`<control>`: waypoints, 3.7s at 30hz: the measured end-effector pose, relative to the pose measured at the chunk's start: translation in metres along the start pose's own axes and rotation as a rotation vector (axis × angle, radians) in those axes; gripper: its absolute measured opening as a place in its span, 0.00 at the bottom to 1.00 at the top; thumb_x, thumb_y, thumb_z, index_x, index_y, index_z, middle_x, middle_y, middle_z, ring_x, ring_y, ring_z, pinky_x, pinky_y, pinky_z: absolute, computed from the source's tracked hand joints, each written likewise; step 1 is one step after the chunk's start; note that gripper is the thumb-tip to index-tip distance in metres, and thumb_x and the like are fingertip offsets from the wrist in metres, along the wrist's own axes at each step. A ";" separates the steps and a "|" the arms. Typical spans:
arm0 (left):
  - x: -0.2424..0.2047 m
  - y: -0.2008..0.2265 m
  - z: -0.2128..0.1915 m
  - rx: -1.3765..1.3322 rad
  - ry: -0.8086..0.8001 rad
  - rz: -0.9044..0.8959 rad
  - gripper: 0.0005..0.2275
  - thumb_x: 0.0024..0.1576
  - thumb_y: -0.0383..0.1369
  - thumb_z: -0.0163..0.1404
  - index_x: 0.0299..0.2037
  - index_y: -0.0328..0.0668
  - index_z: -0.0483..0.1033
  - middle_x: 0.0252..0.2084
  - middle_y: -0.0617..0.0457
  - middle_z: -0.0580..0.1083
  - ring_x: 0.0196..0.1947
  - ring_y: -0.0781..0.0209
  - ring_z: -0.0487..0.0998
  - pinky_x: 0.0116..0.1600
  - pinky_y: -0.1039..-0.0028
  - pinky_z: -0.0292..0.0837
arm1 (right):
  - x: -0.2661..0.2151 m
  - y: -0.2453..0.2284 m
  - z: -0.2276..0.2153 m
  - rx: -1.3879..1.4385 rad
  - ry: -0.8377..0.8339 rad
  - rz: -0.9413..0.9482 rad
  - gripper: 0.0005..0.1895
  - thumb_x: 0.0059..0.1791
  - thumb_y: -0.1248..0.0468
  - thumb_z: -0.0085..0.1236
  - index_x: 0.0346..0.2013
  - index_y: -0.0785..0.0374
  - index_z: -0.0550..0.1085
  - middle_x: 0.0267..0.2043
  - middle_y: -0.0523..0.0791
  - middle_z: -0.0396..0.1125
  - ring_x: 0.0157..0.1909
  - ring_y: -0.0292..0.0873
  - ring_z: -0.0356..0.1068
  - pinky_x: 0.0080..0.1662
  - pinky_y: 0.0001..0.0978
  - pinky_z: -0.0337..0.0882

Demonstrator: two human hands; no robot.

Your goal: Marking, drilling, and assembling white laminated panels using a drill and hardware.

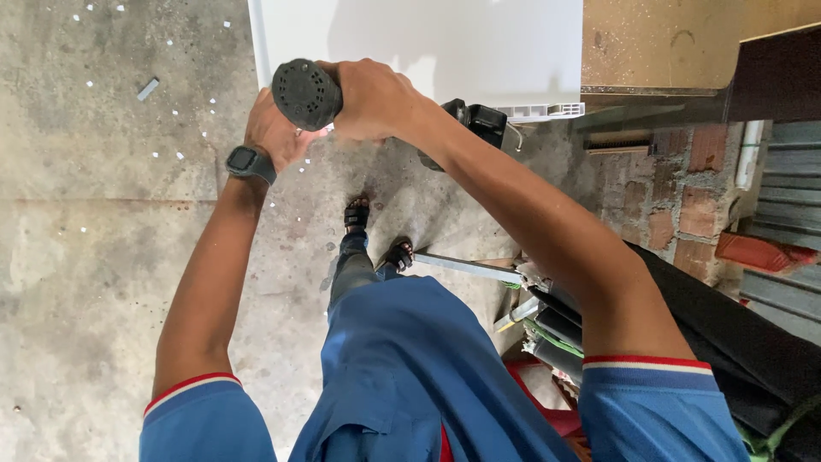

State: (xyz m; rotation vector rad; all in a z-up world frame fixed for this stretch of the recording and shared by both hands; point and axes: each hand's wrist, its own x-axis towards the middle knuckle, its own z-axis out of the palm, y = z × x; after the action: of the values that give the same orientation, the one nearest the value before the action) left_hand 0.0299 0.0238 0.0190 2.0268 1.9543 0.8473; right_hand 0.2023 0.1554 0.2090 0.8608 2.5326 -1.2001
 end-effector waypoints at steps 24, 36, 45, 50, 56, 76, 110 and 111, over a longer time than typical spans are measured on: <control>-0.052 0.006 0.040 -1.501 0.883 -0.602 0.08 0.67 0.37 0.52 0.35 0.48 0.73 0.29 0.60 0.68 0.27 0.70 0.67 0.34 0.78 0.64 | -0.257 0.159 0.020 0.845 0.800 -0.298 0.35 0.42 0.75 0.66 0.64 0.64 0.68 0.54 0.51 0.72 0.44 0.45 0.73 0.45 0.38 0.79; -0.031 0.210 0.246 -2.049 0.185 -0.971 0.04 0.62 0.20 0.44 0.44 0.25 0.71 0.44 0.39 0.74 0.49 0.44 0.78 0.62 0.58 0.76 | -0.327 0.198 0.200 1.222 1.034 -0.218 0.50 0.42 0.74 0.65 0.76 0.63 0.51 0.53 0.54 0.70 0.39 0.43 0.73 0.41 0.33 0.77; -0.009 0.254 0.192 -1.845 -0.057 -0.808 0.12 0.66 0.34 0.47 0.48 0.29 0.73 0.46 0.38 0.76 0.44 0.51 0.79 0.52 0.64 0.78 | -0.342 0.204 0.230 1.303 0.975 -0.263 0.53 0.42 0.74 0.69 0.76 0.63 0.50 0.60 0.51 0.69 0.54 0.43 0.73 0.48 0.31 0.76; -0.018 0.247 0.203 -1.870 -0.113 -0.686 0.11 0.72 0.35 0.53 0.51 0.31 0.74 0.42 0.53 0.72 0.34 0.67 0.71 0.43 0.73 0.70 | -0.347 0.209 0.242 1.283 0.964 -0.317 0.52 0.45 0.74 0.69 0.78 0.64 0.50 0.62 0.52 0.68 0.50 0.42 0.73 0.51 0.32 0.77; 0.004 0.298 0.152 -1.781 -0.025 -0.698 0.07 0.66 0.37 0.47 0.42 0.44 0.71 0.35 0.44 0.76 0.27 0.66 0.71 0.37 0.72 0.70 | -0.349 0.199 0.227 1.210 0.949 -0.324 0.51 0.47 0.74 0.67 0.78 0.64 0.48 0.66 0.51 0.65 0.64 0.45 0.70 0.59 0.35 0.75; 0.012 0.321 0.185 -1.859 0.160 -0.841 0.07 0.66 0.38 0.47 0.38 0.47 0.70 0.33 0.40 0.78 0.19 0.68 0.64 0.27 0.76 0.58 | -0.343 0.215 0.226 1.111 1.011 -0.290 0.49 0.47 0.72 0.66 0.77 0.66 0.50 0.63 0.50 0.68 0.57 0.41 0.72 0.56 0.31 0.74; 0.207 0.218 0.240 -0.179 -0.013 0.239 0.15 0.49 0.32 0.66 0.37 0.40 0.69 0.38 0.47 0.70 0.41 0.47 0.69 0.48 0.60 0.62 | -0.332 0.225 0.107 1.137 1.223 0.136 0.50 0.42 0.80 0.53 0.77 0.63 0.47 0.51 0.54 0.72 0.37 0.43 0.74 0.41 0.35 0.80; 0.206 0.219 0.242 -0.201 -0.082 0.151 0.15 0.50 0.32 0.65 0.36 0.40 0.69 0.37 0.47 0.70 0.39 0.47 0.69 0.47 0.60 0.63 | -0.331 0.226 0.103 1.138 1.209 0.147 0.47 0.42 0.80 0.55 0.76 0.66 0.52 0.52 0.54 0.72 0.37 0.44 0.74 0.42 0.36 0.79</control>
State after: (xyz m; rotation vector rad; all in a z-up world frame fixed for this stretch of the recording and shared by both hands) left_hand 0.3352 0.2578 -0.0116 2.0742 1.6188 0.9350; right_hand 0.5967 0.0515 0.1362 2.5707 2.0074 -2.6721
